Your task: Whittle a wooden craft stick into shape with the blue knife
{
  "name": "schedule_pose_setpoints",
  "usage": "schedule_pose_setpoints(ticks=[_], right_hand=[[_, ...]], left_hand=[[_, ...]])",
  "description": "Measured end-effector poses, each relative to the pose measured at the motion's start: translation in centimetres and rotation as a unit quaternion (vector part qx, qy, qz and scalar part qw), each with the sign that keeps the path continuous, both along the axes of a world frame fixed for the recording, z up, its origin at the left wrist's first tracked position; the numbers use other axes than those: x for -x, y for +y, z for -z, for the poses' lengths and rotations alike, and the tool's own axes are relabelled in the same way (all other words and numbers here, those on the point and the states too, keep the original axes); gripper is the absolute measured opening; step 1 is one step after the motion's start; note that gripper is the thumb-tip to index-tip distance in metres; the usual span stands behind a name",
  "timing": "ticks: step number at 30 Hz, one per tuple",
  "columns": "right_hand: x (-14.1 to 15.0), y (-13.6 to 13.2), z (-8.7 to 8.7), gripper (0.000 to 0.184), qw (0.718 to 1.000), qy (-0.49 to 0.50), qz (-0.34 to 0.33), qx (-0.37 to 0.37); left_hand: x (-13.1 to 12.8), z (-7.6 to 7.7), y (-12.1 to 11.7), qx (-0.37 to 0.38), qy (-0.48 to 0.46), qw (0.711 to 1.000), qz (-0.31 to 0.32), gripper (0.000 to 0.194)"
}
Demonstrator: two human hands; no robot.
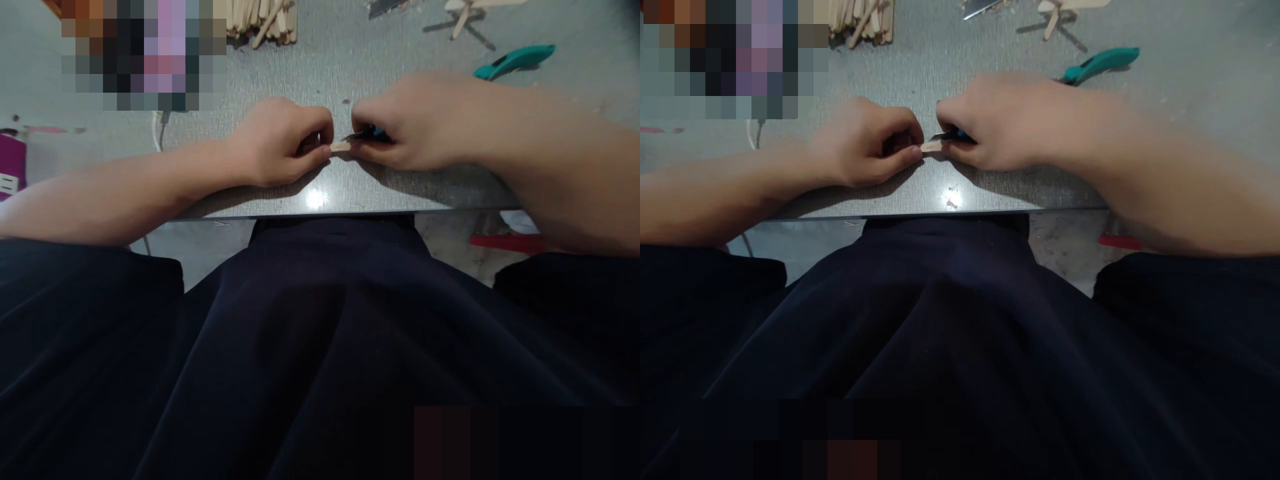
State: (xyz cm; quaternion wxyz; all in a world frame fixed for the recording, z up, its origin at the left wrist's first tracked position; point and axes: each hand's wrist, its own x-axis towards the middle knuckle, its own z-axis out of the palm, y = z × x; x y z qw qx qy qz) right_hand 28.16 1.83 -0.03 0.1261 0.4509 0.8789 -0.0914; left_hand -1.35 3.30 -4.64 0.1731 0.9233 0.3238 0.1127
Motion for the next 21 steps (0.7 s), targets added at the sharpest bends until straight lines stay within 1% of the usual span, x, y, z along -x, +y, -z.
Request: schedule_pose_setpoints(ticks=[3, 7, 11, 14, 18, 21], right_hand=[[0.2, -0.08, -0.12, 0.052, 1.0, -0.004, 0.0, 0.001], [0.63, -0.3, -0.44, 0.049, 1.0, -0.019, 0.013, 0.002], [0.72, -0.36, -0.47, 0.045, 1.0, -0.018, 0.007, -0.005], [0.53, -0.29, -0.42, 0.043, 1.0, -0.018, 0.008, -0.005], [0.46, -0.32, -0.4, 0.047, 1.0, -0.022, 0.015, -0.01], [0.61, -0.41, -0.34, 0.052, 0.999, -0.022, 0.023, -0.012]], left_hand=[[-0.06, 0.01, 0.0, 0.0, 0.007, 1.0, -0.004, 0.038], [-0.01, -0.01, -0.07, -0.015, 0.001, 1.0, 0.008, 0.034], [0.01, 0.04, -0.17, -0.019, -0.005, 1.0, 0.004, 0.041], [-0.04, 0.09, -0.13, -0.016, -0.006, 1.0, -0.005, 0.04], [-0.03, 0.11, 0.05, -0.007, 0.006, 1.0, 0.002, 0.037], [0.02, 0.2, 0.2, -0.006, -0.009, 1.0, 0.011, 0.035]])
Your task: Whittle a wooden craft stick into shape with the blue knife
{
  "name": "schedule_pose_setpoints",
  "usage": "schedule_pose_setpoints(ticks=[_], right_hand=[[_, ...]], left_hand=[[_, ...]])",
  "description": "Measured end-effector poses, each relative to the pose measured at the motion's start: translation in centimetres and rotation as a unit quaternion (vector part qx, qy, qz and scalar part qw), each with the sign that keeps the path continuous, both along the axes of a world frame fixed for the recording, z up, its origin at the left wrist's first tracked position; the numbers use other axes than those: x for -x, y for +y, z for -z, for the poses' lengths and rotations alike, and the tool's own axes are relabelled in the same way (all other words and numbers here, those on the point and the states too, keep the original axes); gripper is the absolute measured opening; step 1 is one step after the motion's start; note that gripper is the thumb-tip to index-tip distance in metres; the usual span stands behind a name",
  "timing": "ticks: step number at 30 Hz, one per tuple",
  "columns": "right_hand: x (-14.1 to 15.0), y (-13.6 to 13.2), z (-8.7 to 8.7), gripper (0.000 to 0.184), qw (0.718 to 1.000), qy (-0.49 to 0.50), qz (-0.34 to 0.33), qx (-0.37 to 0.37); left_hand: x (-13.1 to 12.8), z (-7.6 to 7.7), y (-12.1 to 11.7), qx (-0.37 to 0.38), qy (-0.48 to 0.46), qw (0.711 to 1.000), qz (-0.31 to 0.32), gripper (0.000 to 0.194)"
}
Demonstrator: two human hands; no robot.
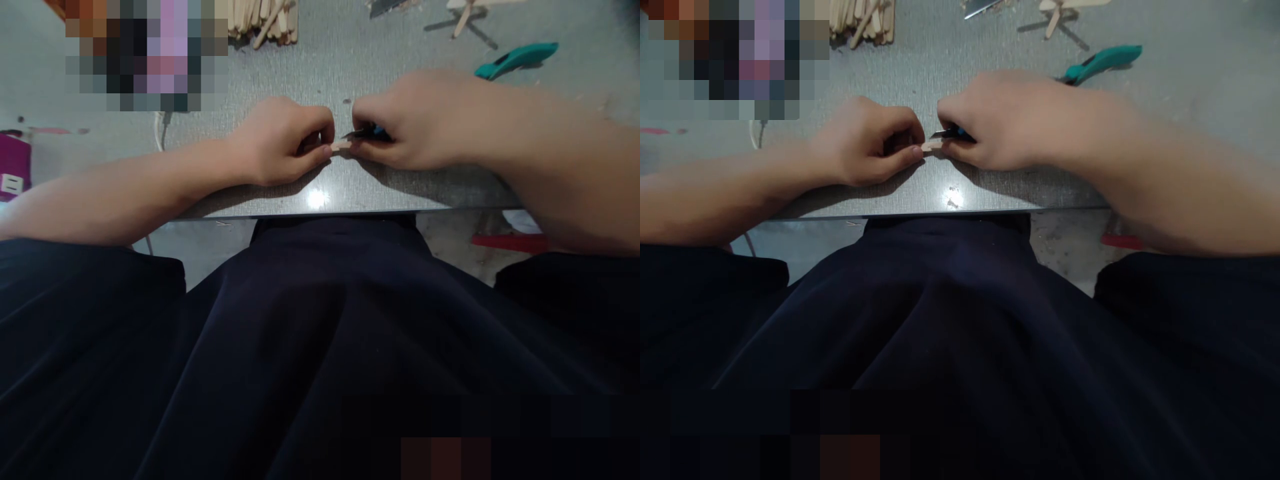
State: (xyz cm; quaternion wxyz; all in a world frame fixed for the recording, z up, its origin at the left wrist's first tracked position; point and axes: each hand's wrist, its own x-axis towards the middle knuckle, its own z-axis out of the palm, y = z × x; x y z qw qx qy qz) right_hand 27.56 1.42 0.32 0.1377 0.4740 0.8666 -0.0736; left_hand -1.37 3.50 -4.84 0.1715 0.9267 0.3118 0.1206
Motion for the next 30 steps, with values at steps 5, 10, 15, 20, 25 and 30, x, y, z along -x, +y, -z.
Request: schedule_pose_setpoints(ticks=[5, 10, 15, 20, 25, 30], right_hand=[[-0.11, 0.17, 0.25, 0.053, 1.0, 0.009, -0.002, 0.002], [-0.57, 0.48, 0.71, 0.052, 1.0, 0.027, -0.01, 0.0], [-0.78, 0.64, 0.7, 0.05, 0.999, 0.029, -0.014, 0.005], [-0.59, 0.6, 0.35, 0.056, 0.999, 0.029, -0.012, 0.006], [-0.35, 0.4, 0.32, 0.064, 0.999, 0.049, 0.001, 0.011], [-0.19, 0.4, 0.58, 0.074, 1.0, 0.029, -0.002, -0.006]], left_hand=[[0.08, 0.01, 0.17, 0.019, -0.007, 1.0, -0.005, 0.031], [-0.11, -0.58, -0.13, 0.03, 0.011, 0.999, -0.026, 0.034], [-0.13, -0.56, -0.28, 0.012, 0.003, 1.0, -0.021, 0.037], [0.02, -0.33, -0.05, -0.001, 0.004, 1.0, -0.007, 0.032], [-0.04, -0.34, -0.02, -0.006, 0.017, 1.0, -0.012, 0.035], [0.06, -0.27, 0.13, -0.009, 0.01, 1.0, 0.006, 0.039]])
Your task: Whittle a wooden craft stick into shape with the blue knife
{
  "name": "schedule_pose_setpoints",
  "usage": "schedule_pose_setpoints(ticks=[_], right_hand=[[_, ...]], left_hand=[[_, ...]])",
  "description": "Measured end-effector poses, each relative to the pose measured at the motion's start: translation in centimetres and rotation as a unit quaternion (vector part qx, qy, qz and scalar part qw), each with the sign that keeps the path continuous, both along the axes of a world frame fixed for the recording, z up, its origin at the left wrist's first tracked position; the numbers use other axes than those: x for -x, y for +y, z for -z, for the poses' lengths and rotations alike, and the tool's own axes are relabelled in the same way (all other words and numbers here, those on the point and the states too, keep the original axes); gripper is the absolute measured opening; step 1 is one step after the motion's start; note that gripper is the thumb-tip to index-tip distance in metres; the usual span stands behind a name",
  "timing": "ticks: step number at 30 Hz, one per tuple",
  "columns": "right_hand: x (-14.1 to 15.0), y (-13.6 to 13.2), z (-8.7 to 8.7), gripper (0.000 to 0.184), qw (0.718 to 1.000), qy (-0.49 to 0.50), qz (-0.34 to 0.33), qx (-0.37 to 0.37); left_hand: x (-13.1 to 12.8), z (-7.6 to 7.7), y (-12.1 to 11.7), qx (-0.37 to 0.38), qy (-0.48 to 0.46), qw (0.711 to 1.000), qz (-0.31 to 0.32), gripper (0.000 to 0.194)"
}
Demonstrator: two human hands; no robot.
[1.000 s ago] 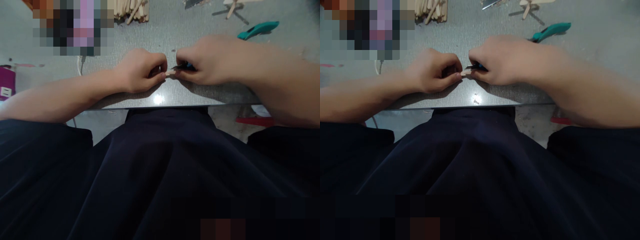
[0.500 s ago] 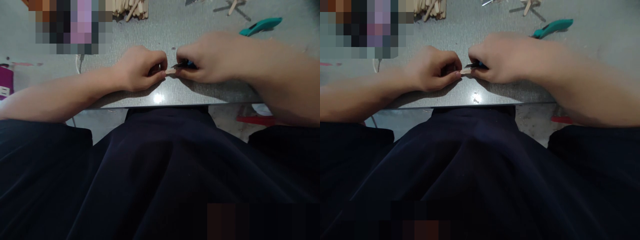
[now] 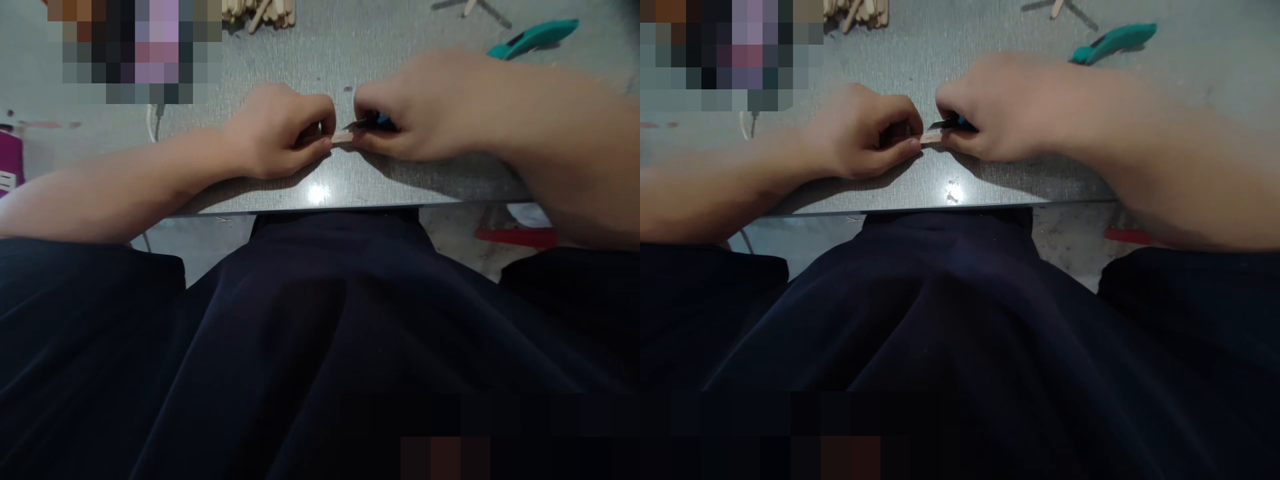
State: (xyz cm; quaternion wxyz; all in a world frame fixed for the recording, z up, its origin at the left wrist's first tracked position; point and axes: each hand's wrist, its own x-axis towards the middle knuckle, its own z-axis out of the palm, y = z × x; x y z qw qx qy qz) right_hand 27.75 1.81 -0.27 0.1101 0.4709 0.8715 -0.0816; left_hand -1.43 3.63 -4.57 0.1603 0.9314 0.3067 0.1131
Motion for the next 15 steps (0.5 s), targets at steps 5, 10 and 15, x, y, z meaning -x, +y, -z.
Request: schedule_pose_setpoints(ticks=[5, 10, 15], right_hand=[[0.24, -0.11, -0.27, 0.065, 0.999, -0.038, -0.007, -0.013], [-0.02, -0.01, -0.27, 0.071, 1.0, -0.019, -0.002, -0.002], [0.37, -0.2, -0.5, 0.058, 1.0, -0.02, 0.006, 0.005]], left_hand=[[0.09, -0.15, 0.13, -0.001, 0.006, 1.0, 0.004, 0.039], [0.1, -0.08, 0.21, 0.007, 0.005, 1.0, 0.002, 0.044], [-0.03, -0.56, -0.2, 0.005, 0.005, 1.0, 0.001, 0.037]])
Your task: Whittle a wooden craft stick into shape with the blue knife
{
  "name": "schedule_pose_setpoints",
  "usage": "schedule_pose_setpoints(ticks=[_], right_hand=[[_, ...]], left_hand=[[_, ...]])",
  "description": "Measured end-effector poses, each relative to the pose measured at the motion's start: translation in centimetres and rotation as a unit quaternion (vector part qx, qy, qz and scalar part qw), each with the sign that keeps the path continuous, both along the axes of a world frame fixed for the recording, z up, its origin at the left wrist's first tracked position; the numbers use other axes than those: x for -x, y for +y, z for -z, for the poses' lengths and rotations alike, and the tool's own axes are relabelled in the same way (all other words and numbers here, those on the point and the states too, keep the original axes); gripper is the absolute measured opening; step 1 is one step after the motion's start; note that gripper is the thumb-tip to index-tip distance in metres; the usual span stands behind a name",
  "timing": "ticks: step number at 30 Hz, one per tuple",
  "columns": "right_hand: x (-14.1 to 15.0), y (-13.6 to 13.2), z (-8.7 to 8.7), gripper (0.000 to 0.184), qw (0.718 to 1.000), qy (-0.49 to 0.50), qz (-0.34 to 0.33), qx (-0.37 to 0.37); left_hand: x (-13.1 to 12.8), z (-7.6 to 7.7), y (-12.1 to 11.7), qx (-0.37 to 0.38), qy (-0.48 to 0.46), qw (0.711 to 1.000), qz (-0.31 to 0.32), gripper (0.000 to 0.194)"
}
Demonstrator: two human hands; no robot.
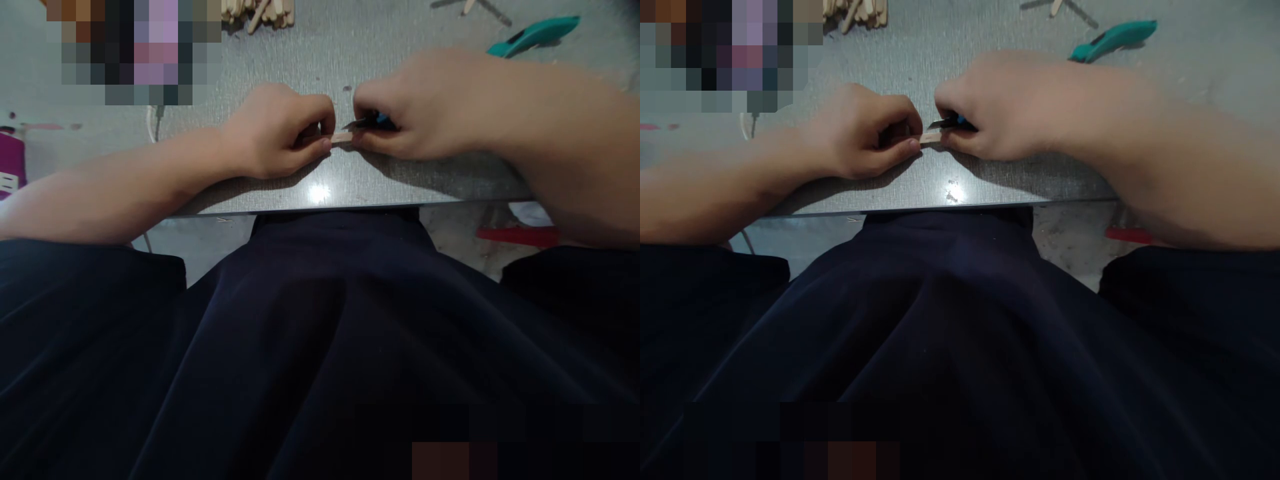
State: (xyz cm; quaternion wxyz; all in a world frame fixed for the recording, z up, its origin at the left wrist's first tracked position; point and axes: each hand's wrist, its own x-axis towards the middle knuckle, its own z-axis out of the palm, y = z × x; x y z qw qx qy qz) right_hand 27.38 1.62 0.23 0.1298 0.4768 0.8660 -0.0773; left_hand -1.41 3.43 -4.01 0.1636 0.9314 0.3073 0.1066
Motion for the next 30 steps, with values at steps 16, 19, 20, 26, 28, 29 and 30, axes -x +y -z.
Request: schedule_pose_setpoints(ticks=[16, 19, 20, 26, 28, 29, 30], right_hand=[[-0.1, 0.2, 0.3, 0.063, 1.0, -0.015, -0.012, -0.014], [0.1, 0.1, 0.1, 0.057, 1.0, -0.026, -0.011, -0.015], [0.0, 0.1, 0.0, 0.059, 0.999, -0.027, -0.011, -0.014], [-0.2, 0.1, 0.1, 0.069, 1.0, -0.015, -0.01, -0.013], [-0.2, 0.1, 0.2, 0.071, 1.0, 0.006, -0.004, -0.007], [-0.2, 0.1, 0.2, 0.072, 1.0, 0.018, 0.003, -0.002], [-0.2, 0.1, 0.2, 0.073, 0.999, 0.031, 0.009, 0.003]], left_hand=[[0.0, 0.7, 0.4, -0.02, 0.01, 1.0, -0.005, 0.05], [0.0, 0.1, 0.0, -0.008, 0.019, 1.0, -0.009, 0.043], [0.0, 0.0, -0.1, -0.004, 0.02, 1.0, -0.009, 0.041], [0.1, 0.4, 0.3, -0.005, -0.005, 1.0, 0.008, 0.039], [0.2, 0.6, 0.4, -0.005, -0.007, 1.0, 0.01, 0.043], [0.2, 0.7, 0.5, -0.005, -0.008, 1.0, 0.007, 0.044], [0.2, 0.8, 0.5, -0.006, -0.01, 1.0, 0.004, 0.045]])
